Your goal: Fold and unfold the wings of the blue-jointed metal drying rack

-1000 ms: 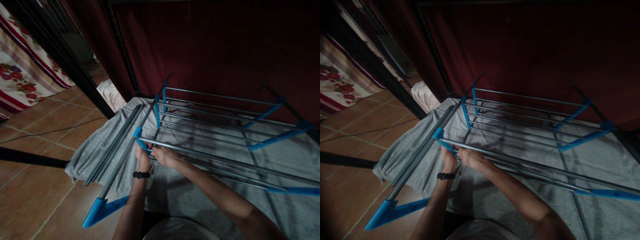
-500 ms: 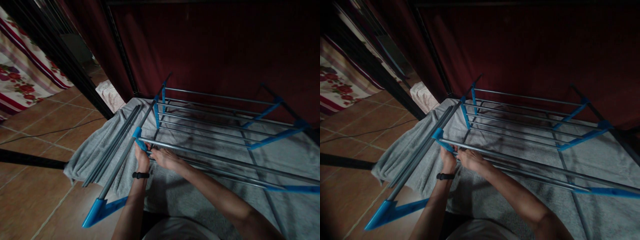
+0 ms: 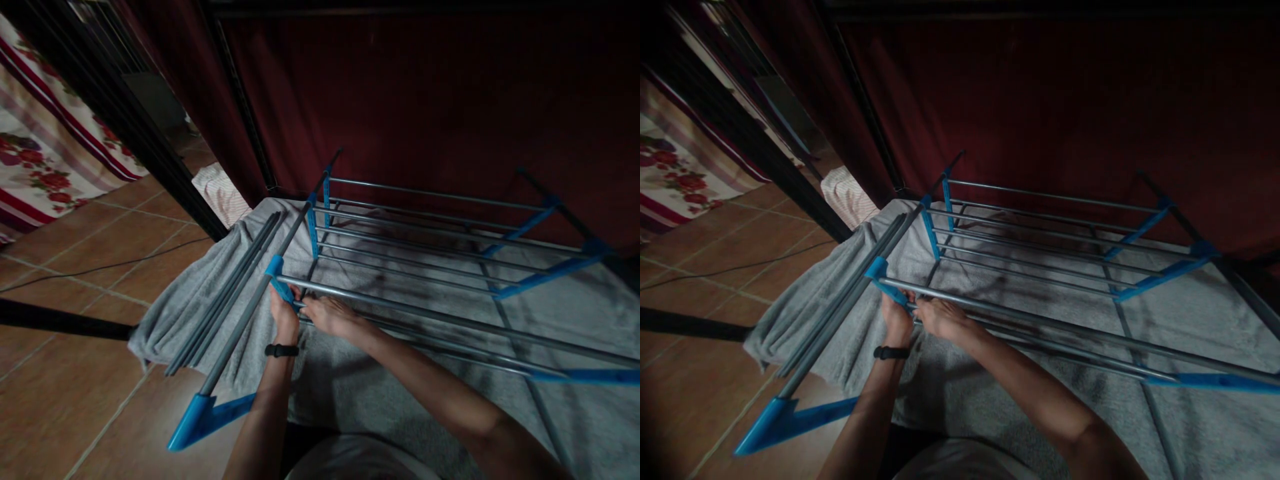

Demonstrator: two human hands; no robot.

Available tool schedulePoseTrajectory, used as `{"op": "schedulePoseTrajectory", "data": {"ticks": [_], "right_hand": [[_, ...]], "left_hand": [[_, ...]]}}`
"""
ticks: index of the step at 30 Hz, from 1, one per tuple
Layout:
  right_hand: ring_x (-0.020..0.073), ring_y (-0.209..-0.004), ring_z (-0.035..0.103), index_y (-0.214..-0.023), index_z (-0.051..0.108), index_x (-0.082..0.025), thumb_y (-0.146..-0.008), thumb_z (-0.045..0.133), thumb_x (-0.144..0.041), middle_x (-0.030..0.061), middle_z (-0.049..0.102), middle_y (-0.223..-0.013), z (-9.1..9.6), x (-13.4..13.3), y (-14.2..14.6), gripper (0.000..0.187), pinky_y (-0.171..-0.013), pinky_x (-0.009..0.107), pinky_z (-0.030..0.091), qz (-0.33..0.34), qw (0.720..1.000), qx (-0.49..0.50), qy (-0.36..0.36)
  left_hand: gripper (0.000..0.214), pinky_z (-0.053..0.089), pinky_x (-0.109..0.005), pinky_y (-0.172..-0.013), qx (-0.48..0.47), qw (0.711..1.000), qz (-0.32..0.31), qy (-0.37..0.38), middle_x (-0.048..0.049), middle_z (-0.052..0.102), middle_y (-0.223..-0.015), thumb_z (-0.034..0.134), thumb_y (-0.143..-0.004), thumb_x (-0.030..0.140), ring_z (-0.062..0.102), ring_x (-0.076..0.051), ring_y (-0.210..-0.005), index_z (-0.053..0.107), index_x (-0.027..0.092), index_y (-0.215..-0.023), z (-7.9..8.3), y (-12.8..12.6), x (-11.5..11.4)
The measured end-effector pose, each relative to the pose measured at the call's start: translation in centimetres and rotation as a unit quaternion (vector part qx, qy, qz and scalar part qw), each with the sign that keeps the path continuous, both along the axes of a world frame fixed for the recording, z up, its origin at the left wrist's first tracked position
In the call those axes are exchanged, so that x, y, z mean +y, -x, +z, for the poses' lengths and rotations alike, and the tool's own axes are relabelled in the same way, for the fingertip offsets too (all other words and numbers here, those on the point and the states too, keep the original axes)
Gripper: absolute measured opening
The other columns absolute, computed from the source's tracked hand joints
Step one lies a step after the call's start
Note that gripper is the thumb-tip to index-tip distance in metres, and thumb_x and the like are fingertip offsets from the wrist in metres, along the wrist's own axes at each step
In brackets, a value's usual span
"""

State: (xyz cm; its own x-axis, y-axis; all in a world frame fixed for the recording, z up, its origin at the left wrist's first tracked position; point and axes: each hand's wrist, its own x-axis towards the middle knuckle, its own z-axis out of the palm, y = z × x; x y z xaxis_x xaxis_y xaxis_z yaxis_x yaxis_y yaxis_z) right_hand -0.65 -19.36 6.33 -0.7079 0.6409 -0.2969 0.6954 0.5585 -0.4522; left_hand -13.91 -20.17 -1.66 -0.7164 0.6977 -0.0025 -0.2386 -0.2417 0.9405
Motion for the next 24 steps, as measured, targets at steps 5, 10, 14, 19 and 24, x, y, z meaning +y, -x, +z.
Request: {"op": "schedulePoseTrajectory", "data": {"ticks": [5, 10, 14, 19, 24], "right_hand": [[0.0276, -0.106, 0.073, -0.134, 0.062, -0.022, -0.108, 0.038, -0.041, 0.0115, 0.076, -0.116, -0.3, 0.2, 0.2, 0.039, -0.087, 0.036, 0.054, 0.007, 1.000, 0.012, -0.008], [0.0254, -0.103, 0.074, -0.132, 0.064, -0.022, -0.109, 0.038, -0.041, 0.0102, 0.077, -0.114, -0.5, 0.4, 0.5, 0.039, -0.087, 0.034, 0.054, 0.003, 1.000, 0.009, -0.013], [0.0246, -0.107, 0.071, -0.132, 0.063, -0.021, -0.110, 0.037, -0.040, 0.0103, 0.076, -0.116, -0.4, 0.1, 0.4, 0.039, -0.092, 0.036, 0.054, 0.005, 0.999, 0.002, -0.047], [0.0254, -0.120, 0.061, -0.139, 0.058, -0.016, -0.107, 0.045, -0.029, 0.0144, 0.066, -0.133, -1.8, -3.3, -1.9, 0.037, -0.104, 0.040, 0.051, 0.011, 0.968, 0.125, -0.218], [0.0215, -0.113, 0.062, -0.133, 0.063, -0.022, -0.105, 0.045, -0.018, 0.0083, 0.068, -0.126, -7.7, -9.5, -8.0, 0.034, -0.102, 0.037, 0.053, -0.022, 0.947, 0.205, -0.246]], "left_hand": [[0.050, 0.044, -0.030, -0.057, -0.004, 1.000, -0.008, 0.014, -0.0001, 0.052, -0.057, 0.037, -0.104, 0.054, 0.050, -0.016, -0.054, 0.048, 0.024, -0.066, -0.1, 0.0, -0.1], [0.050, 0.046, -0.031, -0.061, 0.003, 1.000, -0.010, 0.029, -0.0001, 0.054, -0.059, 0.037, -0.103, 0.057, 0.052, -0.016, -0.057, 0.050, 0.023, -0.068, -0.1, -0.1, -0.2], [0.052, 0.048, -0.032, -0.065, 0.009, 0.999, 0.008, 0.052, -0.0004, 0.054, -0.062, 0.033, -0.102, 0.059, 0.053, -0.017, -0.059, 0.052, 0.023, -0.070, 0.1, 0.1, 0.0], [0.043, 0.051, -0.032, -0.080, 0.084, 0.989, 0.093, 0.082, -0.0035, 0.063, -0.082, 0.035, -0.102, 0.051, 0.059, -0.018, -0.078, 0.061, 0.020, -0.085, 0.0, 0.3, -1.4], [0.018, 0.051, -0.032, -0.093, 0.183, 0.973, 0.079, 0.119, -0.0043, 0.067, -0.100, 0.049, -0.091, 0.023, 0.063, -0.018, -0.096, 0.063, 0.022, -0.101, -1.7, -0.1, -4.3]]}}
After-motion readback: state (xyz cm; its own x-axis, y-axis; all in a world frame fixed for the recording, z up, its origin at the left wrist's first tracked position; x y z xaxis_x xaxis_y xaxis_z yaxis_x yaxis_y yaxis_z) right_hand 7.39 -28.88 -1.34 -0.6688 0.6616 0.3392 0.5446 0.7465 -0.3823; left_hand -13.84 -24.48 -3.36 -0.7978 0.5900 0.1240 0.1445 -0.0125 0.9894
